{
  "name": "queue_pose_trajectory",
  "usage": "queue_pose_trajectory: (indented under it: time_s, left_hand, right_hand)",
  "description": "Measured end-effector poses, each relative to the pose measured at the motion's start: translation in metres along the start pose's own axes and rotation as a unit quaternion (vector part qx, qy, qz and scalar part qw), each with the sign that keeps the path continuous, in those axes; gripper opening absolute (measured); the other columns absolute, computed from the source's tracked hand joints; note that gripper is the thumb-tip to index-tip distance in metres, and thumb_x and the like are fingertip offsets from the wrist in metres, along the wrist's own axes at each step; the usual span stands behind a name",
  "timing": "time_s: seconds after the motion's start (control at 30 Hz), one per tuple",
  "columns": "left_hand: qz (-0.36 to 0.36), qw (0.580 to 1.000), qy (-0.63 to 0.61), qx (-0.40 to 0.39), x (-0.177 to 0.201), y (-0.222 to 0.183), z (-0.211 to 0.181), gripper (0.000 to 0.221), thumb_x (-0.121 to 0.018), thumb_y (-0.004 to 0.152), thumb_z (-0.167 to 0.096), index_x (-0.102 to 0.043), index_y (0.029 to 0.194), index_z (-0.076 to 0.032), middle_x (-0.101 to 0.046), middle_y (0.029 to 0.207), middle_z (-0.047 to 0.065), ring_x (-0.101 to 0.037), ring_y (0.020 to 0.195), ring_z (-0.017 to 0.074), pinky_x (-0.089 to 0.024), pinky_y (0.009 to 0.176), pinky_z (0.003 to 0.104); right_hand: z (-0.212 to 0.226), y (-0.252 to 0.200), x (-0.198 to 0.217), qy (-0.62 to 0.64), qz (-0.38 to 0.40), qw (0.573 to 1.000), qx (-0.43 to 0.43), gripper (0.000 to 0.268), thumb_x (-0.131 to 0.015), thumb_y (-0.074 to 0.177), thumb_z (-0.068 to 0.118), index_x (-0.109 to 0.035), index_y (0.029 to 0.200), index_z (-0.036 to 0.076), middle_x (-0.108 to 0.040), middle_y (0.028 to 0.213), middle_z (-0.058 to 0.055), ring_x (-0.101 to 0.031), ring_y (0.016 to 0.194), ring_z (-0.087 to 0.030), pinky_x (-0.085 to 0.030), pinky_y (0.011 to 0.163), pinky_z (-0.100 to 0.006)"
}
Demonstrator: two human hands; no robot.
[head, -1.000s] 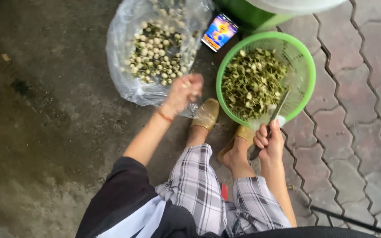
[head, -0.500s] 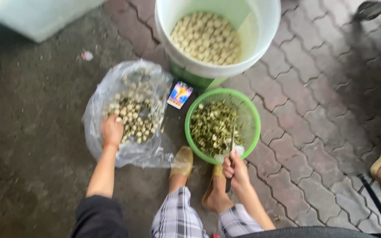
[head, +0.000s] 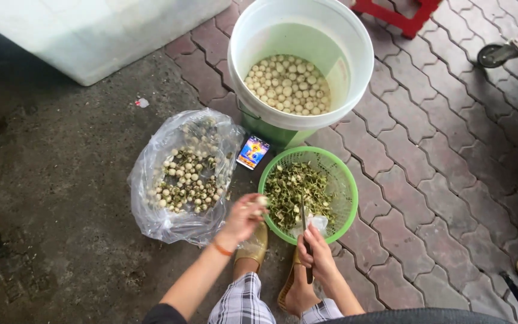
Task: Peeling small fruits and placing the peeled fruit into a plastic bag using a small knife.
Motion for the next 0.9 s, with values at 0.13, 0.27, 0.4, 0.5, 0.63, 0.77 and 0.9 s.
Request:
queue_pose_trajectory:
  time_s: [0.13,0.27,0.4,0.5,0.63,0.77,0.9]
  left_hand:
    - [0.044,0.997,0.064,0.030,-0.071,-0.020,0.039,0.023,-0.069,0.097,-0.014,-0.072,0.120,-0.010,-0.073,0.101,0.012,-0.065,0.065,0.0100,-0.058,0.053,0.019]
    - [0.023,0.995,0.085,0.037,-0.067,-0.016,0.071,0.023,-0.077,0.090,-0.017,-0.071,0.111,-0.009,-0.072,0.091,0.005,-0.063,0.064,0.0116,-0.052,0.047,0.020]
    - [0.012,0.999,0.024,0.039,-0.066,-0.010,0.076,0.022,-0.076,0.090,-0.010,-0.068,0.111,-0.011,-0.070,0.096,0.007,-0.070,0.074,0.0179,-0.056,0.049,0.021]
    - [0.027,0.996,0.062,0.052,-0.074,-0.013,0.081,0.028,-0.079,0.086,-0.013,-0.077,0.114,-0.013,-0.076,0.094,0.005,-0.066,0.070,0.0134,-0.049,0.051,0.023]
    - [0.015,0.994,0.104,0.043,-0.071,-0.007,0.092,0.033,-0.083,0.083,-0.019,-0.075,0.115,-0.013,-0.076,0.086,0.002,-0.061,0.065,0.0118,-0.046,0.051,0.025]
    - [-0.010,0.989,0.140,-0.040,-0.082,0.001,0.079,0.040,-0.090,0.075,-0.006,-0.074,0.111,-0.006,-0.072,0.072,0.005,-0.070,0.059,0.0152,-0.053,0.041,0.020]
    - [0.000,0.990,0.133,-0.055,-0.074,0.012,0.084,0.044,-0.095,0.063,0.000,-0.075,0.102,-0.002,-0.068,0.068,0.006,-0.066,0.053,0.0147,-0.046,0.038,0.020]
  right_hand:
    - [0.019,-0.003,-0.023,-0.064,0.066,0.995,0.043,0.035,-0.049,0.108,0.023,-0.046,0.142,0.015,-0.051,0.066,-0.002,-0.029,0.037,-0.006,-0.027,0.031,-0.020]
    - [0.024,-0.001,-0.009,-0.012,0.037,0.997,0.070,0.031,-0.050,0.107,0.020,-0.050,0.136,0.010,-0.050,0.062,-0.003,-0.030,0.036,-0.007,-0.025,0.031,-0.021]
    - [0.036,-0.007,-0.009,0.082,0.077,0.988,0.104,0.039,-0.047,0.107,0.018,-0.042,0.145,0.012,-0.047,0.061,-0.006,-0.026,0.033,-0.006,-0.022,0.028,-0.021]
    - [0.021,-0.007,0.010,-0.142,0.020,0.989,0.048,0.019,-0.053,0.105,0.024,-0.048,0.116,0.009,-0.050,0.061,-0.006,-0.030,0.039,-0.010,-0.025,0.034,-0.024]
    - [0.012,0.004,0.028,-0.155,0.013,0.986,0.059,0.030,-0.056,0.104,0.027,-0.050,0.124,0.005,-0.045,0.059,-0.005,-0.030,0.041,-0.009,-0.024,0.036,-0.022]
    - [0.016,0.009,0.027,-0.133,0.076,0.982,0.111,0.022,-0.052,0.104,0.012,-0.057,0.119,-0.003,-0.053,0.049,-0.015,-0.040,0.029,-0.012,-0.034,0.025,-0.025]
    - [0.042,0.006,0.007,-0.205,0.100,0.969,0.089,0.045,-0.054,0.105,0.025,-0.066,0.074,-0.006,-0.047,0.038,-0.012,-0.033,0.026,-0.010,-0.028,0.022,-0.024]
Point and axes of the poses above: each hand's wrist, its own y-axis towards the middle knuckle, its own x-axis out of the back of the hand, z = x × y, the point moved 7 cm from there along y, towards the middle knuckle
